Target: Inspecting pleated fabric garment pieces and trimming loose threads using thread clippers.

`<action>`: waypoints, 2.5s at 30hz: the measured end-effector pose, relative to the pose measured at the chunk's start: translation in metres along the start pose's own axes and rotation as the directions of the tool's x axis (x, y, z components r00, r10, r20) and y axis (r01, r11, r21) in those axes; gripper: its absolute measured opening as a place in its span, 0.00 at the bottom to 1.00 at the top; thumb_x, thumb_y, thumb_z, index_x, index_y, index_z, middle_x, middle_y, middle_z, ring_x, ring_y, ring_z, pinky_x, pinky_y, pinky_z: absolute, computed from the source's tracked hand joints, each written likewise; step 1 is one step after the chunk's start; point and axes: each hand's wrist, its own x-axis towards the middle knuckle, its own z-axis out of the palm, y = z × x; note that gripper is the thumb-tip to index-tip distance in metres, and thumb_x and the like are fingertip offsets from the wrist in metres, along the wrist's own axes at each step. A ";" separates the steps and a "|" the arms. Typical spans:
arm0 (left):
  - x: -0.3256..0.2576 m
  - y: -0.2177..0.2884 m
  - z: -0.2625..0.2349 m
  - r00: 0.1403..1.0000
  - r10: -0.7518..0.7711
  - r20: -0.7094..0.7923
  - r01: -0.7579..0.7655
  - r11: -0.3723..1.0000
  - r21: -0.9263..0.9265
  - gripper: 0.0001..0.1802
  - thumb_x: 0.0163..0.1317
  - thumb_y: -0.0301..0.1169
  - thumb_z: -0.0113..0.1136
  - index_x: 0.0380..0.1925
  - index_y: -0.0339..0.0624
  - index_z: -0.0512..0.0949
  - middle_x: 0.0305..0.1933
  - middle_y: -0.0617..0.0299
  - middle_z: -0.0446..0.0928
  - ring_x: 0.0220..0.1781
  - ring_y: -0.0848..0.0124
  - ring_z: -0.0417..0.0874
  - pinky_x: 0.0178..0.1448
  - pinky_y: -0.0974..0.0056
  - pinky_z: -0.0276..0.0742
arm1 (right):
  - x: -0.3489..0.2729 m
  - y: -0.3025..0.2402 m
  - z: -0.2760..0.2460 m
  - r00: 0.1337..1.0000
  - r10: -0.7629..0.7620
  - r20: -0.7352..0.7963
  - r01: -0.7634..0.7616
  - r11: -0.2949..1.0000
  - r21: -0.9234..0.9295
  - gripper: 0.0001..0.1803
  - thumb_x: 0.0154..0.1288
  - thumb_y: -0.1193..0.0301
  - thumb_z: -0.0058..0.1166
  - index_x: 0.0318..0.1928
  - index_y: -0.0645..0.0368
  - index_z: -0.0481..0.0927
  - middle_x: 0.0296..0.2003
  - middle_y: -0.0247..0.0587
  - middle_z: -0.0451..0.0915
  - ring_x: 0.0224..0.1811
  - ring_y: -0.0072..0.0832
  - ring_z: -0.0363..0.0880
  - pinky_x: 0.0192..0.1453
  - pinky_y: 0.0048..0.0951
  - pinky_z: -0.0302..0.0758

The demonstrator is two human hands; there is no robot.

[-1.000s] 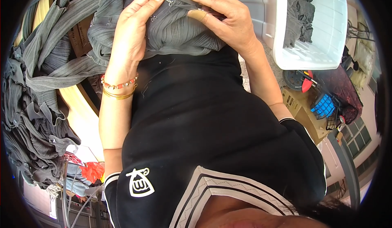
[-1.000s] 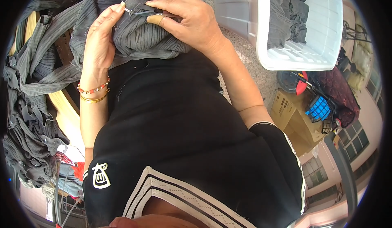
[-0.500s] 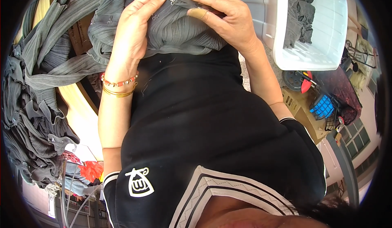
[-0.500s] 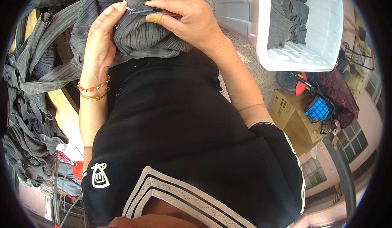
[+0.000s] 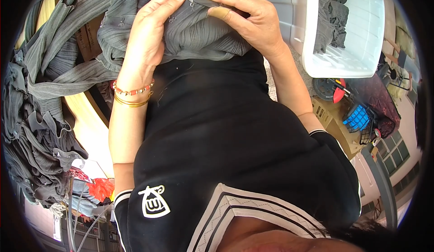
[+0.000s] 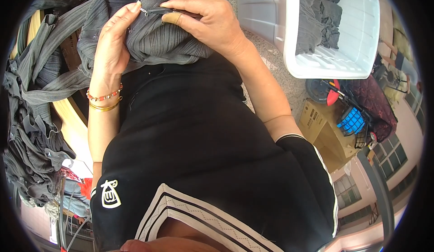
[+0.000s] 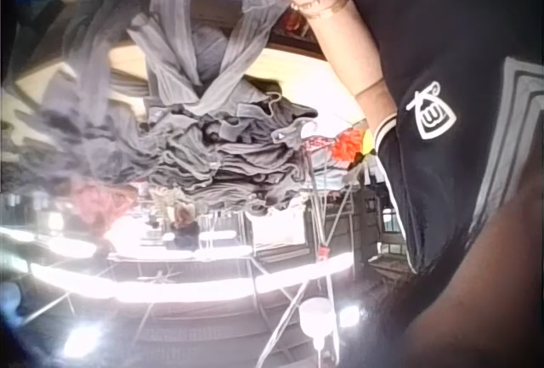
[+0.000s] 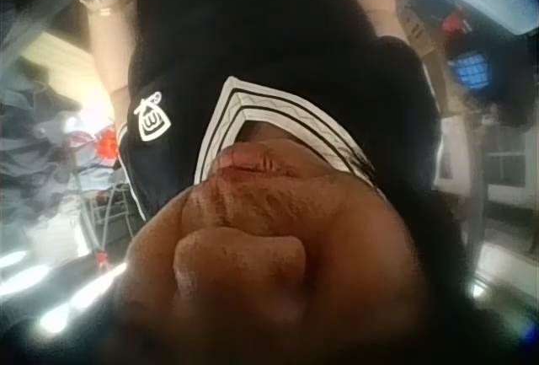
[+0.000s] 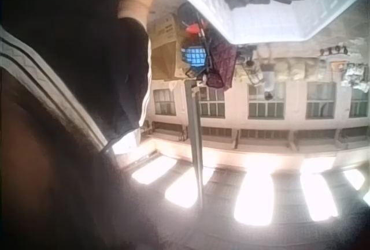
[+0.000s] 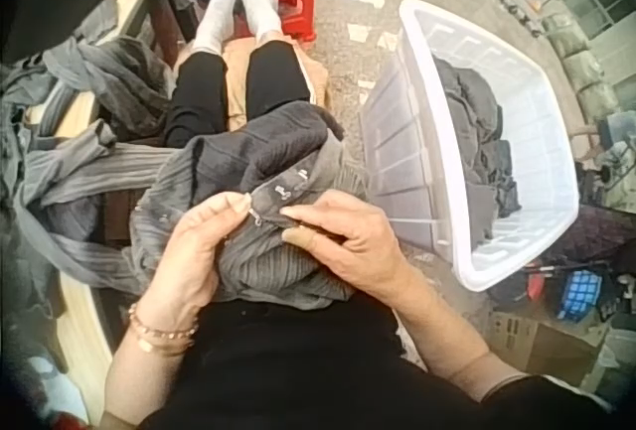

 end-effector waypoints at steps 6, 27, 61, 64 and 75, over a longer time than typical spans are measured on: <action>0.004 0.000 0.006 0.999 0.048 -0.021 -0.047 0.998 0.045 0.12 0.73 0.34 0.62 0.48 0.38 0.85 0.48 0.63 0.86 0.50 0.77 0.85 0.58 0.72 0.76 | 0.000 -0.001 0.002 1.000 -0.004 0.000 0.004 0.999 0.032 0.14 0.62 0.77 0.70 0.49 0.60 0.89 0.29 0.32 0.79 0.29 0.19 0.73 0.34 0.21 0.70; -0.007 0.026 0.000 0.980 0.106 0.171 -0.089 0.990 -0.106 0.12 0.73 0.30 0.62 0.50 0.36 0.86 0.48 0.61 0.88 0.50 0.76 0.86 0.60 0.70 0.77 | 0.005 -0.026 -0.021 0.998 -0.056 -0.041 0.057 0.998 0.031 0.17 0.57 0.75 0.73 0.49 0.56 0.90 0.26 0.30 0.71 0.26 0.19 0.69 0.29 0.25 0.65; -0.014 0.020 0.004 0.978 0.193 0.081 -0.202 0.972 0.121 0.12 0.72 0.30 0.63 0.50 0.37 0.86 0.46 0.61 0.88 0.48 0.77 0.86 0.58 0.72 0.78 | 0.016 -0.054 -0.023 0.999 -0.053 0.012 0.054 0.993 -0.107 0.20 0.59 0.77 0.72 0.53 0.63 0.86 0.29 0.40 0.75 0.28 0.28 0.74 0.32 0.27 0.70; -0.014 0.020 0.004 0.979 0.181 0.093 -0.192 0.973 0.129 0.12 0.72 0.30 0.63 0.51 0.37 0.86 0.46 0.61 0.88 0.49 0.77 0.86 0.58 0.72 0.78 | 0.015 -0.052 -0.023 0.999 -0.046 0.011 0.046 0.994 -0.097 0.20 0.60 0.77 0.72 0.54 0.64 0.86 0.29 0.40 0.75 0.28 0.28 0.74 0.32 0.27 0.70; -0.012 0.019 0.004 0.981 0.163 0.109 -0.177 0.975 0.137 0.12 0.72 0.31 0.63 0.50 0.37 0.87 0.46 0.61 0.88 0.49 0.77 0.86 0.58 0.72 0.77 | 0.017 -0.043 -0.020 0.999 -0.039 0.003 0.039 0.999 -0.037 0.16 0.60 0.78 0.71 0.49 0.65 0.88 0.27 0.39 0.76 0.27 0.27 0.73 0.31 0.26 0.69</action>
